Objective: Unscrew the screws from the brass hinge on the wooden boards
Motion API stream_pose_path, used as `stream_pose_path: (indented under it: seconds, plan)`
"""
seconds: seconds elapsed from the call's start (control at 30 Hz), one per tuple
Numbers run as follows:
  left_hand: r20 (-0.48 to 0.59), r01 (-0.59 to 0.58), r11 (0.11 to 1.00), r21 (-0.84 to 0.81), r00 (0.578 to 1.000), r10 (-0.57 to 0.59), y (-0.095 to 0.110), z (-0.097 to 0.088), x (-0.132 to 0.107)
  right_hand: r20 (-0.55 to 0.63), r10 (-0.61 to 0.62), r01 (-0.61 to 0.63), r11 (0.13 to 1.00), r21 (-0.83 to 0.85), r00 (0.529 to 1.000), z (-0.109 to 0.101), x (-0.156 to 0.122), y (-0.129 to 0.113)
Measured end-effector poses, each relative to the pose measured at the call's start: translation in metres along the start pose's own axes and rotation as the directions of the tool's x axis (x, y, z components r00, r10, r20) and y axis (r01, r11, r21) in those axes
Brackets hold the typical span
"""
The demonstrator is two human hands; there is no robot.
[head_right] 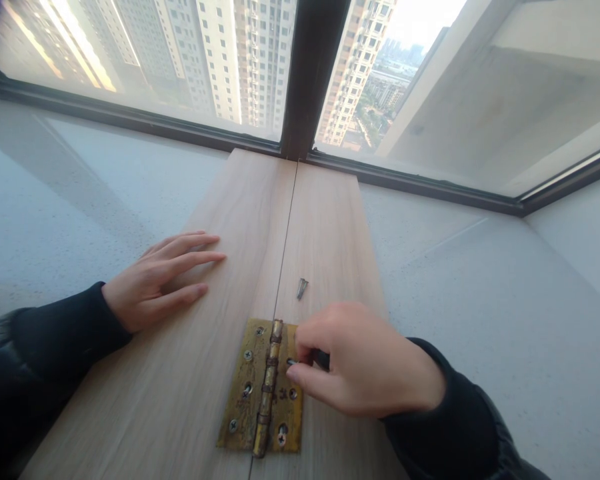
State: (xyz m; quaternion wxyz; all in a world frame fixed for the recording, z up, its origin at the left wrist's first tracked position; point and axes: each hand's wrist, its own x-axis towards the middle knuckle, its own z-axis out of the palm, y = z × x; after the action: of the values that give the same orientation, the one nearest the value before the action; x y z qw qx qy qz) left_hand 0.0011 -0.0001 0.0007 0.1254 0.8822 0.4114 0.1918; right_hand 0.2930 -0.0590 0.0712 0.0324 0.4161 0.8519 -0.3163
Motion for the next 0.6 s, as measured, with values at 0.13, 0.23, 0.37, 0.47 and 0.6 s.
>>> stream_pose_path:
  seconds: [0.13,0.23,0.37,0.47,0.6]
  plan:
    - [0.003,-0.004,1.000,0.000,1.000,0.004,-0.0003,-0.0003,-0.0004,0.001,-0.049,0.049,0.999,0.005,0.999,-0.0010,-0.0007,-0.0036]
    - [0.002,-0.005,1.000,-0.001,1.000,0.005,-0.0003,-0.0002,-0.0006,0.013,-0.061,0.060,0.998,0.026,0.998,-0.0022,-0.0004,-0.0059]
    - [0.002,-0.006,1.000,0.004,1.000,0.006,-0.0004,0.0000,-0.0006,0.040,-0.075,0.073,0.996,0.048,0.996,-0.0037,-0.0010,-0.0073]
    - [0.002,-0.011,1.000,0.002,1.000,0.011,-0.0006,0.0000,-0.0005,0.039,-0.091,0.089,0.995,0.051,0.995,-0.0032,-0.0024,-0.0070]
    - [-0.001,-0.014,1.000,0.002,1.000,0.014,-0.0008,-0.0002,-0.0004,0.033,-0.092,0.091,0.995,0.031,0.995,-0.0014,-0.0045,-0.0067]
